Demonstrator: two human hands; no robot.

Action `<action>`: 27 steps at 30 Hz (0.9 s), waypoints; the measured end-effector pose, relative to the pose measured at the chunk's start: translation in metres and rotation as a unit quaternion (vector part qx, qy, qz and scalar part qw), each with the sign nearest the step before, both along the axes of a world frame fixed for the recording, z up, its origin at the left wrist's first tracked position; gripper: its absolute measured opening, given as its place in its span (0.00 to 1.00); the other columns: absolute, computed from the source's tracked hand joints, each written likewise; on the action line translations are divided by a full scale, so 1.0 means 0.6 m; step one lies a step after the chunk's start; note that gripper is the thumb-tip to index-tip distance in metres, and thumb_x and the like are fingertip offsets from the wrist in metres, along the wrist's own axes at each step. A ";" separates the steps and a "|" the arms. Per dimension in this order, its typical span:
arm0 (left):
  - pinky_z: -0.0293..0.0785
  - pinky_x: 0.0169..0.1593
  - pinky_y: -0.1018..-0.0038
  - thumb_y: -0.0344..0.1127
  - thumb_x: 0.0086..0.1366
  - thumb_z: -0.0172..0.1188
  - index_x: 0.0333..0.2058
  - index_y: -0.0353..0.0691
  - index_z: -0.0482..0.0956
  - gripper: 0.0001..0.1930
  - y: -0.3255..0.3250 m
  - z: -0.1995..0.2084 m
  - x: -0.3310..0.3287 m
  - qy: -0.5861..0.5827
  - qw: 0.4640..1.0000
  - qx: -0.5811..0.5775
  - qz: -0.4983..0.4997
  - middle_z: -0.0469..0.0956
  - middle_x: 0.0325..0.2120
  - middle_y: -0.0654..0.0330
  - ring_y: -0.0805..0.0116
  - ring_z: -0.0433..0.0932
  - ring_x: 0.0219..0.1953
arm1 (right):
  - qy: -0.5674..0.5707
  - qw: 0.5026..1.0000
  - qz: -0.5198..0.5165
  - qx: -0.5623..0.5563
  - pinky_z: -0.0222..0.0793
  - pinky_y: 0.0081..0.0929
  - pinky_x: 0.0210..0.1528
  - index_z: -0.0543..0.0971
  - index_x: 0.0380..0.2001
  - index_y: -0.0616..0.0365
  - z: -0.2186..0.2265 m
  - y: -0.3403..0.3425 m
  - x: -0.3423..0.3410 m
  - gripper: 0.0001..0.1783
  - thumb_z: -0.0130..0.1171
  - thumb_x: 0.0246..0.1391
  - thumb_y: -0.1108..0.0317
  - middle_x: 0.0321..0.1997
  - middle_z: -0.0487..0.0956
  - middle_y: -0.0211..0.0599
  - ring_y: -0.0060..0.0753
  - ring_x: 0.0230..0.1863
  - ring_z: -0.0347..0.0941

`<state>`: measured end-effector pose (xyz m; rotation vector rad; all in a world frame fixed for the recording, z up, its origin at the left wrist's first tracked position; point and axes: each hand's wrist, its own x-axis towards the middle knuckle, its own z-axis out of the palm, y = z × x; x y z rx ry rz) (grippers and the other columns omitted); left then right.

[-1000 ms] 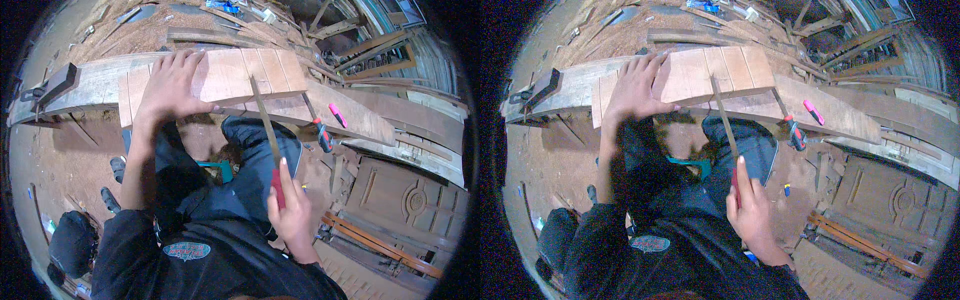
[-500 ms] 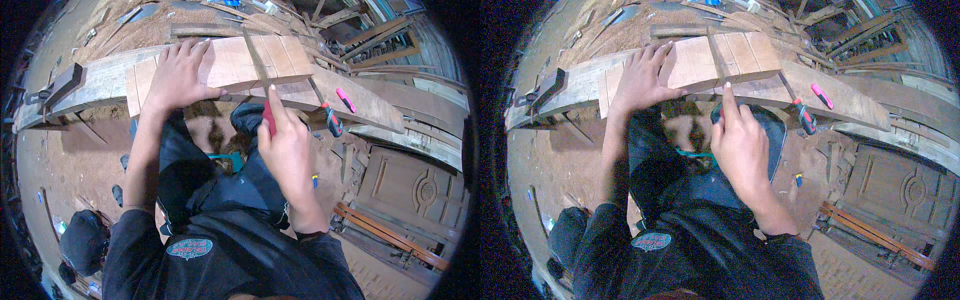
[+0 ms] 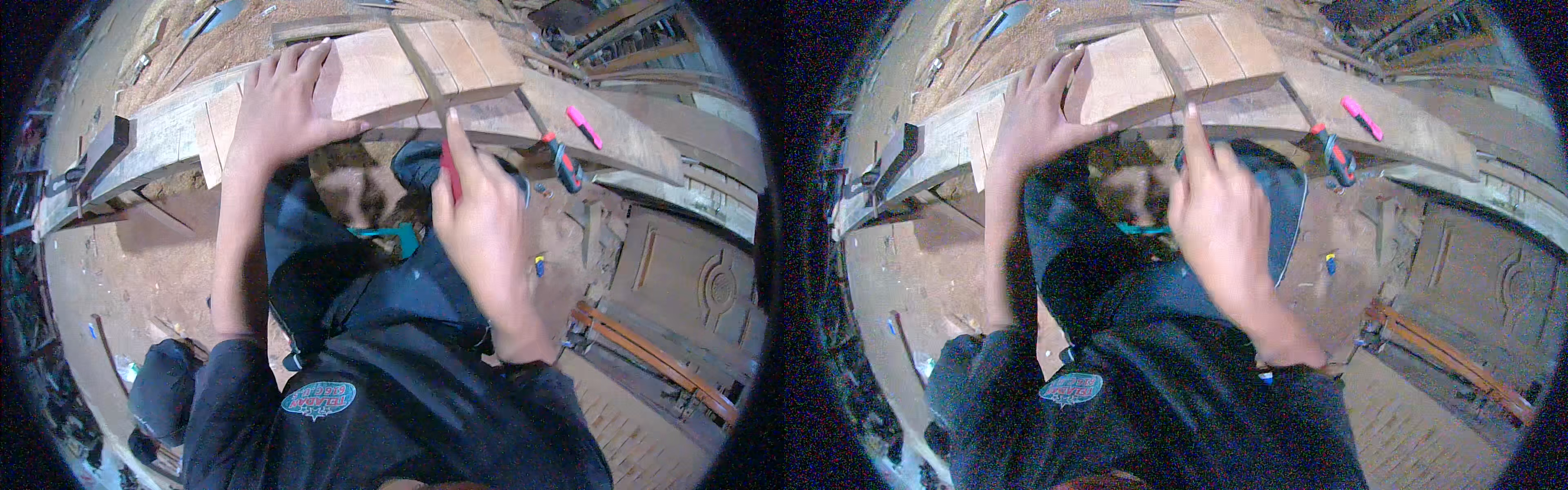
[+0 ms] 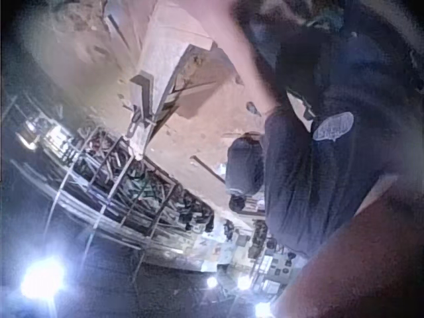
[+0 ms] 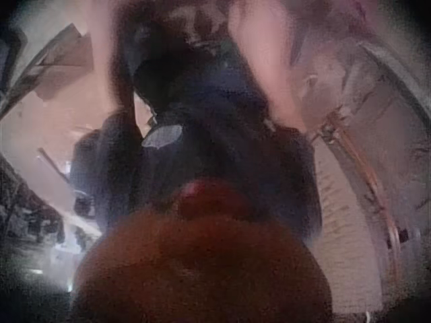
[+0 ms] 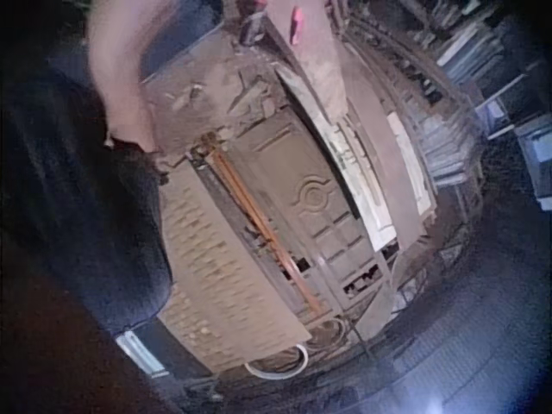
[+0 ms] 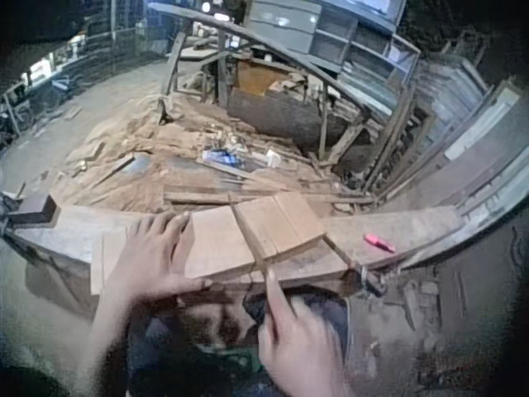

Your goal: The person saws into a wooden board using a hand saw while holding the board against a large timber on the ground.

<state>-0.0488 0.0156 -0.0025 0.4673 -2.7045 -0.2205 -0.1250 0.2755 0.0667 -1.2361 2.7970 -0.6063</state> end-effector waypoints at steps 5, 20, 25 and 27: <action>0.64 0.71 0.49 0.73 0.45 0.74 0.71 0.41 0.69 0.60 0.010 0.008 -0.004 -0.016 1.000 0.006 0.023 0.72 0.65 0.46 0.42 0.70 0.66 | -0.023 1.000 0.000 -0.018 0.76 0.53 0.43 0.71 0.73 0.51 -0.015 0.016 -0.004 0.37 0.63 0.58 0.74 0.37 0.80 0.56 0.63 0.39 0.80; 0.60 0.72 0.47 0.60 0.55 0.76 0.66 0.43 0.74 0.45 0.053 0.024 0.027 0.082 0.994 -0.076 -0.019 0.70 0.67 0.48 0.43 0.65 0.71 | -0.271 0.921 -0.146 -0.239 0.78 0.35 0.56 0.76 0.57 0.65 -0.201 0.293 0.092 0.23 0.69 0.62 0.72 0.51 0.84 0.44 0.33 0.52 0.82; 0.72 0.49 0.57 0.42 0.71 0.65 0.36 0.38 0.79 0.12 0.183 -0.059 0.085 0.167 0.964 0.193 -0.073 0.80 0.34 0.51 0.46 0.78 0.41 | -0.479 0.775 -0.100 -0.401 0.74 0.30 0.59 0.68 0.57 0.61 -0.255 0.207 0.067 0.25 0.69 0.62 0.73 0.52 0.82 0.41 0.30 0.55 0.80; 0.75 0.51 0.55 0.26 0.72 0.58 0.46 0.35 0.76 0.07 0.260 -0.103 0.094 0.118 0.873 0.472 -0.010 0.79 0.36 0.47 0.39 0.80 0.43 | -0.524 0.739 -0.090 -0.414 0.74 0.30 0.59 0.67 0.56 0.61 -0.285 0.185 0.058 0.25 0.69 0.62 0.74 0.52 0.82 0.40 0.30 0.55 0.80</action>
